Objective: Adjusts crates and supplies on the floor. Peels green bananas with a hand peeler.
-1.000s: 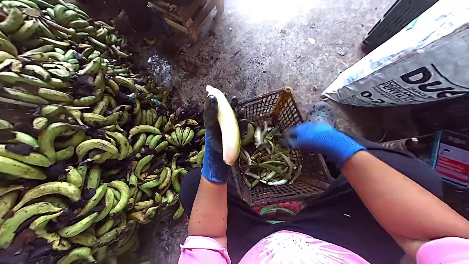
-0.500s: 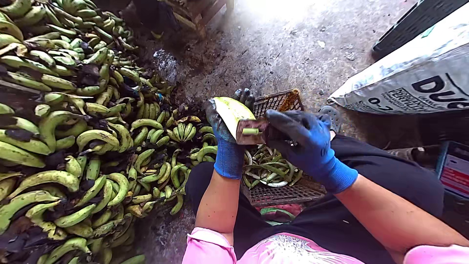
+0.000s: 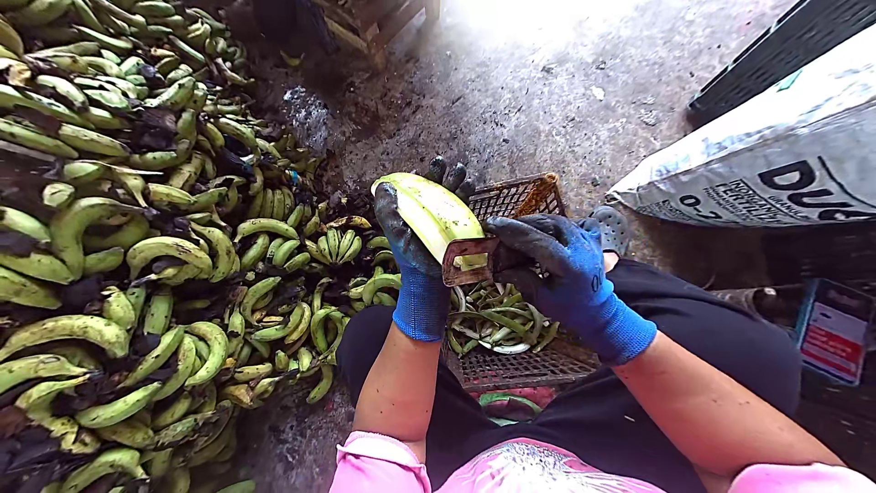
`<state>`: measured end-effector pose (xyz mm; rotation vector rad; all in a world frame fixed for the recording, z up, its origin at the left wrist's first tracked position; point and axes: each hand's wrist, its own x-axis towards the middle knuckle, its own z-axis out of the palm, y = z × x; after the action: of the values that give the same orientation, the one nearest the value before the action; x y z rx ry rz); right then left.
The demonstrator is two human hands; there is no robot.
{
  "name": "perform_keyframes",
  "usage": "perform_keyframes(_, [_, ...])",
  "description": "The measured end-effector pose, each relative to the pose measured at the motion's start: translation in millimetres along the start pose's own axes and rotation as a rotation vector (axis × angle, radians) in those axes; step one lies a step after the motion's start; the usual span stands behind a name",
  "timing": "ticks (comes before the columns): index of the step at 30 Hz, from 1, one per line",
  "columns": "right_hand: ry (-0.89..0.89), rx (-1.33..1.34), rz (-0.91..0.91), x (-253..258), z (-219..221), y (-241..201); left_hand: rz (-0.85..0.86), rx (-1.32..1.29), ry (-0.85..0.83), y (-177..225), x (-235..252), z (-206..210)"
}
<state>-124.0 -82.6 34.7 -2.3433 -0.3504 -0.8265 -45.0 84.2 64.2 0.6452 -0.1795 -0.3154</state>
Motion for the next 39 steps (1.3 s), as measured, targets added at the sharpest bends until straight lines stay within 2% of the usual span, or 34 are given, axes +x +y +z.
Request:
perform_keyframes(3, [-0.002,0.014,0.029,4,1,1,0.046,-0.064,-0.037,-4,6,-6])
perform_keyframes(5, [-0.012,0.024,0.034,6,0,1,0.053,-0.021,-0.003,1,4,2])
perform_keyframes(8, [-0.026,0.019,-0.005,9,-2,2,-0.024,0.029,-0.032,8,-4,6])
perform_keyframes(11, [-0.081,-0.009,0.076,15,-6,15,-0.11,-0.014,-0.102,-7,-2,3])
perform_keyframes(13, [-0.069,-0.04,0.106,20,-10,20,-0.119,0.101,-0.07,-11,-6,6])
perform_keyframes(16, [-0.003,-0.048,0.048,16,-10,17,-0.202,0.031,-0.18,-5,-1,-5])
perform_keyframes(19, [-0.013,-0.063,-0.024,11,-12,7,-0.12,0.104,-0.238,6,-8,-22])
perform_keyframes(21, [-0.041,-0.049,-0.019,12,-12,4,-0.11,0.136,-0.194,13,-8,-16])
perform_keyframes(24, [-0.041,-0.036,0.093,24,-17,14,-0.176,0.17,-0.157,3,-10,6])
perform_keyframes(28, [-0.09,0.021,0.4,40,-31,50,-0.354,0.375,-0.208,2,-22,23])
perform_keyframes(30, [-0.051,0.037,0.485,42,-36,57,-0.39,0.32,-0.235,3,-18,16])
perform_keyframes(33, [-0.039,0.075,0.447,36,-39,42,-0.299,0.071,-0.219,5,-3,-12])
perform_keyframes(35, [-0.232,0.076,0.463,23,-35,37,-0.19,-0.055,-0.252,16,9,-22])
perform_keyframes(36, [-0.446,0.045,0.499,13,-32,40,-0.104,-0.085,-0.262,24,14,-24])
perform_keyframes(39, [-1.403,-0.245,0.634,-12,-12,45,0.134,-0.001,-0.223,51,9,-24])
